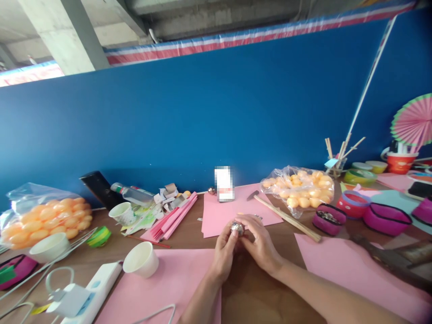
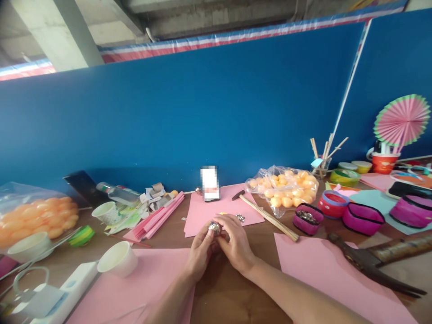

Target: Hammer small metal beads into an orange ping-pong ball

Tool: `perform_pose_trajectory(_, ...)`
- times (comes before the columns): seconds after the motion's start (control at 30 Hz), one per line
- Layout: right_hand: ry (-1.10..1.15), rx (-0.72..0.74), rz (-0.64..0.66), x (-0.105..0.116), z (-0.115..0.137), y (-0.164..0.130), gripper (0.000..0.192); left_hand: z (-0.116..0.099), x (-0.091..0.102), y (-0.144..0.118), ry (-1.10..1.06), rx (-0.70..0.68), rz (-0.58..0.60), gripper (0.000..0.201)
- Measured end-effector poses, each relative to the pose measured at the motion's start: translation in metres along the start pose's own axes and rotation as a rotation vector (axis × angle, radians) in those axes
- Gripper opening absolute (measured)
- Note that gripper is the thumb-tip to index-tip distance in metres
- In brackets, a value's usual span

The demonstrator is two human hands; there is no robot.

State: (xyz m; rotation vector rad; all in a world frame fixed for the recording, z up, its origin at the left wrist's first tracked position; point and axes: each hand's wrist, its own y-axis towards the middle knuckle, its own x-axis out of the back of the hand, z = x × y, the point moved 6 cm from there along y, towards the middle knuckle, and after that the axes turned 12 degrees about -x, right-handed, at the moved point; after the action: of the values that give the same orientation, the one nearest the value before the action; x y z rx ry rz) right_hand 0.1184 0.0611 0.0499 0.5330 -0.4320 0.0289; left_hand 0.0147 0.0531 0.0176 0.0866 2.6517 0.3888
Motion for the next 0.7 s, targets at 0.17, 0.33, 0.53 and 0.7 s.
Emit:
perform_pose_trajectory(0.17, 0.003, -0.015, 0.024, -0.0024, -0.0008, -0.0006, 0.041, 0.0037, -0.0011, -0.0002, -0.166, 0.058, 0.018, 0.030)
perform_pose_trajectory(0.33, -0.009, -0.017, 0.054, -0.0043, -0.0025, -0.0019, 0.043, 0.0041, 0.0008, 0.0010, -0.231, 0.068, 0.003, 0.023)
perform_pose_trajectory(0.53, -0.067, 0.044, 0.054, -0.0040, 0.0010, -0.0025, 0.044, 0.0011, -0.0034, 0.0011, -0.244, 0.065, -0.002, 0.021)
perform_pose_trajectory(0.7, -0.125, 0.111, 0.063, -0.0059, 0.0064, -0.0042, 0.046, 0.0007, -0.0072, 0.0006, -0.263, 0.048, 0.004, 0.024)
